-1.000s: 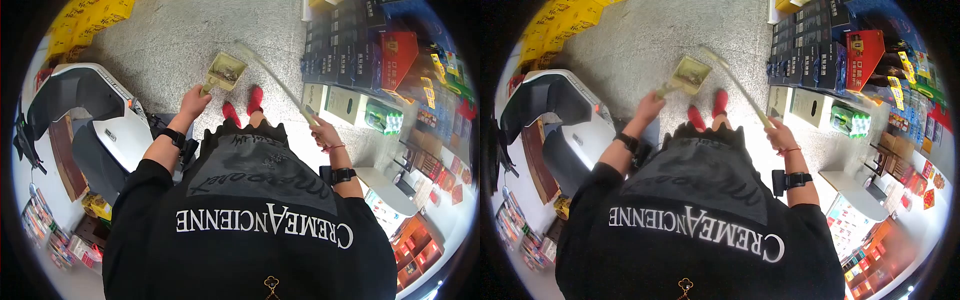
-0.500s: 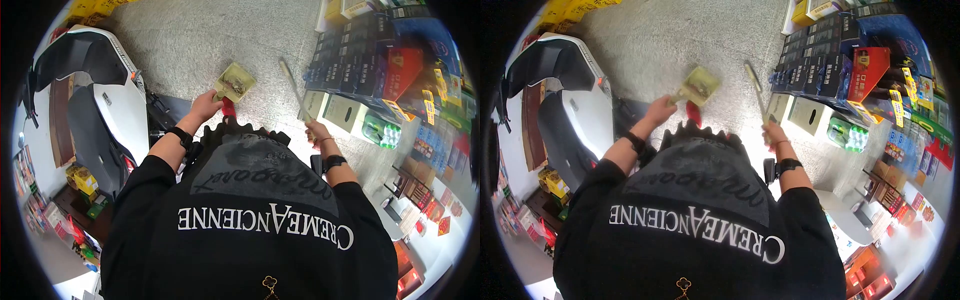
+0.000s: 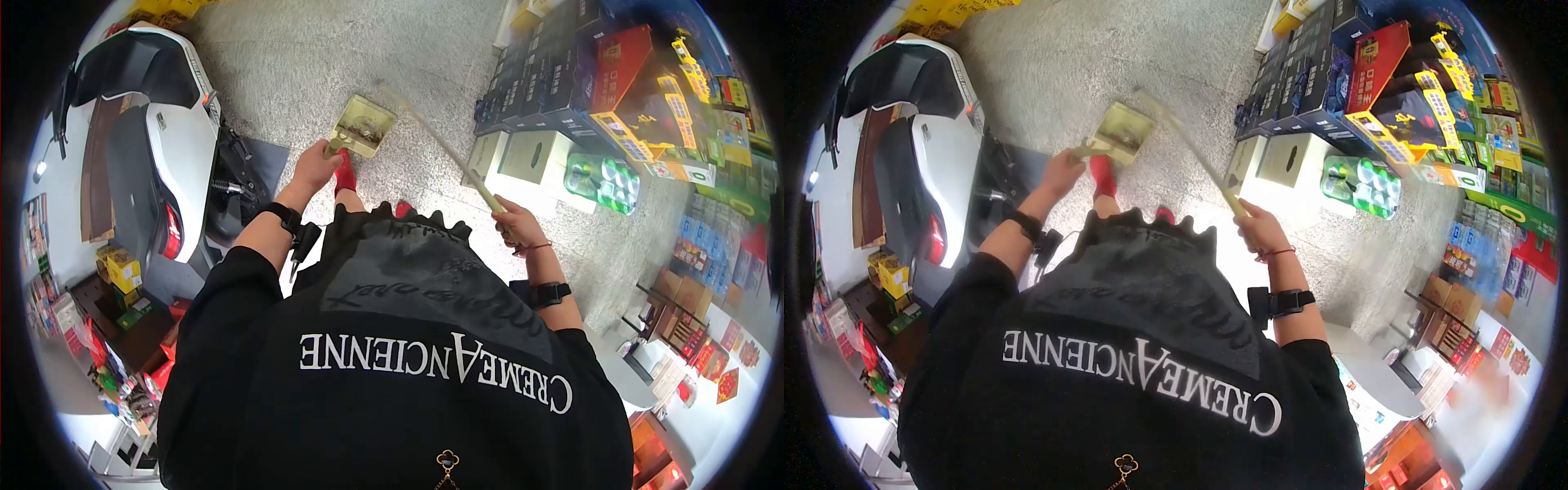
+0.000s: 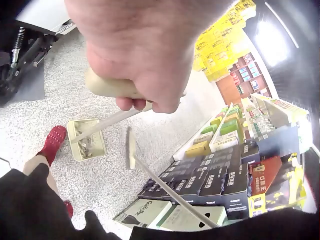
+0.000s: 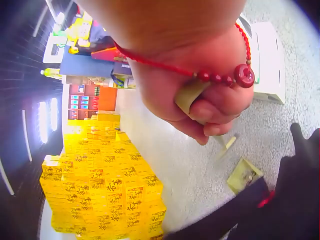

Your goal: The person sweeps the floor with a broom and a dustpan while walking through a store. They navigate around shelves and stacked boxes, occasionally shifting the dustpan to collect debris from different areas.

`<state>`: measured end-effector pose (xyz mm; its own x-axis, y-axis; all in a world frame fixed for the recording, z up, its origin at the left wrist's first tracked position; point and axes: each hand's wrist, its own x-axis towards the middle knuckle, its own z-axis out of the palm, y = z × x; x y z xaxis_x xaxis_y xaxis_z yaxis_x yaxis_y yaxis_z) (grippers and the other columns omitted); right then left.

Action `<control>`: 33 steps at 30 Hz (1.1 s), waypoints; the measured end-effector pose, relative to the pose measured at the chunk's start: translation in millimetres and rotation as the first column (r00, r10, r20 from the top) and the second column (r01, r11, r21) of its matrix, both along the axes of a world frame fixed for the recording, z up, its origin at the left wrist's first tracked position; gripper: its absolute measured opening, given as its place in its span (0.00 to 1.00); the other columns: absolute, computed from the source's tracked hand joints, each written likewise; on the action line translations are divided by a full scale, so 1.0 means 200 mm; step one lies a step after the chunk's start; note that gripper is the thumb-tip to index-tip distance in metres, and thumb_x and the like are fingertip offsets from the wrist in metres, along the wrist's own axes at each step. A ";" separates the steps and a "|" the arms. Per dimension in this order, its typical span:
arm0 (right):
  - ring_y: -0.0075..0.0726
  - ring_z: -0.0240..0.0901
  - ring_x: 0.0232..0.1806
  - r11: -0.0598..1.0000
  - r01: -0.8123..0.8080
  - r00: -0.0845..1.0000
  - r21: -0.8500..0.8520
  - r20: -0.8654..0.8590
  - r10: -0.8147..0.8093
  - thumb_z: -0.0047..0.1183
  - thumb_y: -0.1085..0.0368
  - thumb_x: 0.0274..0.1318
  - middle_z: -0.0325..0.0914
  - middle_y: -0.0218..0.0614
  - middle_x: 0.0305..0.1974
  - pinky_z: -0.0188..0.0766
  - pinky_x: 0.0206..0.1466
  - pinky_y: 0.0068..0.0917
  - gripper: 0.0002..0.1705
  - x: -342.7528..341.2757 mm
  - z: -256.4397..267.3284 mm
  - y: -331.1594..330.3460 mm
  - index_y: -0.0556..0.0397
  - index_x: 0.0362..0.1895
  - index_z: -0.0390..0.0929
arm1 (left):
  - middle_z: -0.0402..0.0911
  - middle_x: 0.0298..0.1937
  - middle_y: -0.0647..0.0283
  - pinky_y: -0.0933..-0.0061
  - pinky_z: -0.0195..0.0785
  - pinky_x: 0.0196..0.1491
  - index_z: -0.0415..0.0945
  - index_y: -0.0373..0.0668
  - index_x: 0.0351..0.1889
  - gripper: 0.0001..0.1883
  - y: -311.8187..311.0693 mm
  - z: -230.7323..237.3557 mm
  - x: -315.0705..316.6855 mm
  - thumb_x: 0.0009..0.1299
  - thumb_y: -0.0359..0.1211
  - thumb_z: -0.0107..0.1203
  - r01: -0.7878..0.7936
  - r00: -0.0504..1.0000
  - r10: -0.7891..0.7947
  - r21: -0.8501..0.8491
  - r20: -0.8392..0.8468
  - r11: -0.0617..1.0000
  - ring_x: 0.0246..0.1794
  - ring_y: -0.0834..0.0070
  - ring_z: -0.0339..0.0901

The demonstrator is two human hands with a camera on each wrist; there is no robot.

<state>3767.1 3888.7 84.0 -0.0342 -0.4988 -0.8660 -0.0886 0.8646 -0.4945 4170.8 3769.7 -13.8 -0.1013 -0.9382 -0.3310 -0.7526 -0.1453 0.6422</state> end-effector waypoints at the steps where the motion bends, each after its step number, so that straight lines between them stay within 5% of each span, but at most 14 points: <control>1: 0.18 0.55 0.12 0.999 0.030 0.999 -0.027 -0.024 -0.030 0.51 0.65 0.52 0.65 0.26 0.19 0.52 0.12 0.18 0.33 -0.05 0.00 0.03 0.49 0.64 0.61 | 0.78 0.34 0.49 0.58 0.67 0.41 0.72 0.39 0.37 0.18 0.06 -0.01 -0.02 0.56 0.42 0.55 -0.011 1.000 0.011 0.001 0.002 1.000 0.38 0.52 0.75; 7: 0.20 0.54 0.12 0.987 0.147 0.988 -0.059 0.055 -0.144 0.49 0.66 0.55 0.63 0.26 0.20 0.53 0.11 0.19 0.33 -0.25 -0.22 -0.01 0.49 0.66 0.56 | 0.78 0.36 0.48 0.57 0.66 0.43 0.72 0.40 0.40 0.18 0.45 0.10 -0.09 0.57 0.42 0.54 -0.191 0.981 0.193 0.110 -0.009 0.975 0.40 0.50 0.75; 10: 0.22 0.55 0.12 0.980 0.193 0.979 0.036 0.052 -0.195 0.49 0.65 0.55 0.62 0.28 0.19 0.54 0.11 0.21 0.19 -0.23 -0.35 -0.03 0.49 0.52 0.65 | 0.78 0.36 0.46 0.56 0.66 0.43 0.72 0.40 0.40 0.18 0.64 0.14 -0.09 0.58 0.42 0.53 -0.187 0.982 0.183 0.123 0.047 0.975 0.40 0.49 0.74; 15: 0.26 0.58 0.13 0.978 -0.174 0.983 0.119 -0.030 0.179 0.50 0.65 0.54 0.64 0.29 0.19 0.56 0.11 0.26 0.13 -0.11 -0.40 0.17 0.50 0.45 0.70 | 0.77 0.34 0.45 0.54 0.66 0.42 0.71 0.39 0.38 0.18 0.95 0.09 -0.06 0.58 0.43 0.52 -0.283 0.959 0.274 0.206 0.073 0.937 0.39 0.48 0.74; 18: 0.22 0.55 0.12 0.941 -0.304 0.951 0.149 -0.005 0.308 0.47 0.63 0.55 0.63 0.27 0.19 0.56 0.10 0.21 0.16 -0.05 -0.33 0.30 0.48 0.49 0.67 | 0.78 0.36 0.48 0.56 0.67 0.43 0.71 0.41 0.39 0.17 1.12 0.08 -0.06 0.58 0.43 0.52 -0.280 0.958 0.257 0.213 0.129 0.936 0.40 0.50 0.75; 20: 0.20 0.53 0.11 0.871 -0.454 0.885 0.186 -0.021 0.465 0.47 0.65 0.54 0.62 0.25 0.19 0.53 0.11 0.20 0.27 0.01 -0.22 0.34 0.45 0.61 0.63 | 0.78 0.35 0.48 0.59 0.67 0.43 0.71 0.41 0.40 0.17 1.22 0.10 -0.06 0.57 0.42 0.53 -0.289 0.957 0.274 0.247 0.093 0.925 0.39 0.52 0.75; 25: 0.19 0.53 0.12 0.817 -0.532 0.847 0.223 0.167 0.505 0.50 0.66 0.52 0.62 0.26 0.19 0.51 0.12 0.19 0.32 0.01 -0.13 0.35 0.44 0.64 0.62 | 0.78 0.35 0.48 0.58 0.67 0.42 0.71 0.40 0.40 0.18 1.42 0.08 -0.03 0.57 0.41 0.53 -0.318 0.948 0.316 0.221 0.045 0.922 0.38 0.51 0.75; 33: 0.17 0.51 0.11 0.953 -0.293 0.954 0.076 -0.041 0.297 0.48 0.66 0.54 0.63 0.25 0.19 0.48 0.12 0.17 0.31 -0.05 -0.03 0.51 0.45 0.64 0.62 | 0.78 0.33 0.49 0.59 0.68 0.41 0.71 0.40 0.39 0.17 1.85 0.11 0.07 0.58 0.42 0.53 -0.402 0.915 0.396 0.272 0.078 0.874 0.36 0.52 0.76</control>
